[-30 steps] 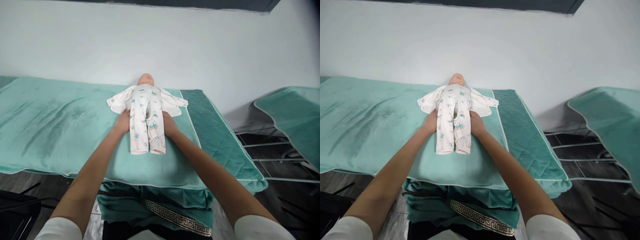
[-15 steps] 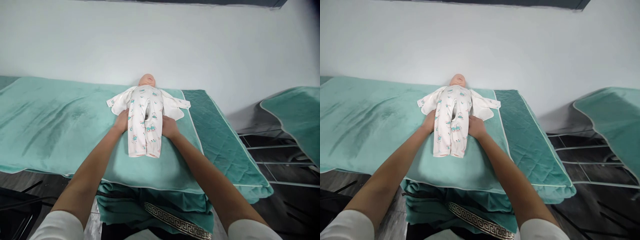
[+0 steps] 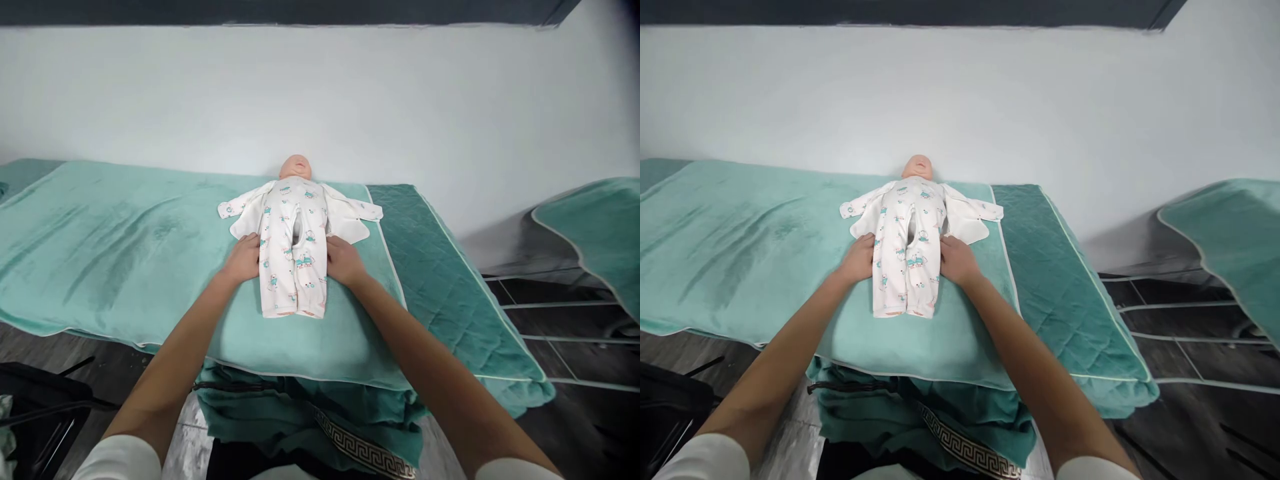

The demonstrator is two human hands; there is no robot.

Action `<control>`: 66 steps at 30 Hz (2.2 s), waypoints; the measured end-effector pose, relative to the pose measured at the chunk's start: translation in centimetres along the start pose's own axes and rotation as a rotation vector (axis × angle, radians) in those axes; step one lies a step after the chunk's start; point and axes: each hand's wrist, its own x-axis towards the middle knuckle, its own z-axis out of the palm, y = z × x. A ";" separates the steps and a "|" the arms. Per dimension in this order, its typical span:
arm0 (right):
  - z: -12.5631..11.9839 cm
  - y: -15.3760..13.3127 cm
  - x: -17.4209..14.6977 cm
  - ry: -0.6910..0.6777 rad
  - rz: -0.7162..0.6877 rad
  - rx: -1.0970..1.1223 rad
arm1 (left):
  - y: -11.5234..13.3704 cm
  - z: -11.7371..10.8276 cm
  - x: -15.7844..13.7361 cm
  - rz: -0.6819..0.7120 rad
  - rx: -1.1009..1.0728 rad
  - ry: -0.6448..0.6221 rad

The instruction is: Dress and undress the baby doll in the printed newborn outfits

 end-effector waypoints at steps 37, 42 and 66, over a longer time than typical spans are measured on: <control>-4.0 11.9 6.3 -0.017 0.619 0.552 | -5.8 -4.5 10.4 -0.798 -1.052 0.179; -6.4 7.8 6.2 0.023 0.516 1.186 | -2.1 -7.3 10.8 -0.511 -1.470 0.028; -4.3 1.1 18.2 0.145 0.656 0.475 | 0.1 -3.7 17.7 -0.415 -0.483 0.377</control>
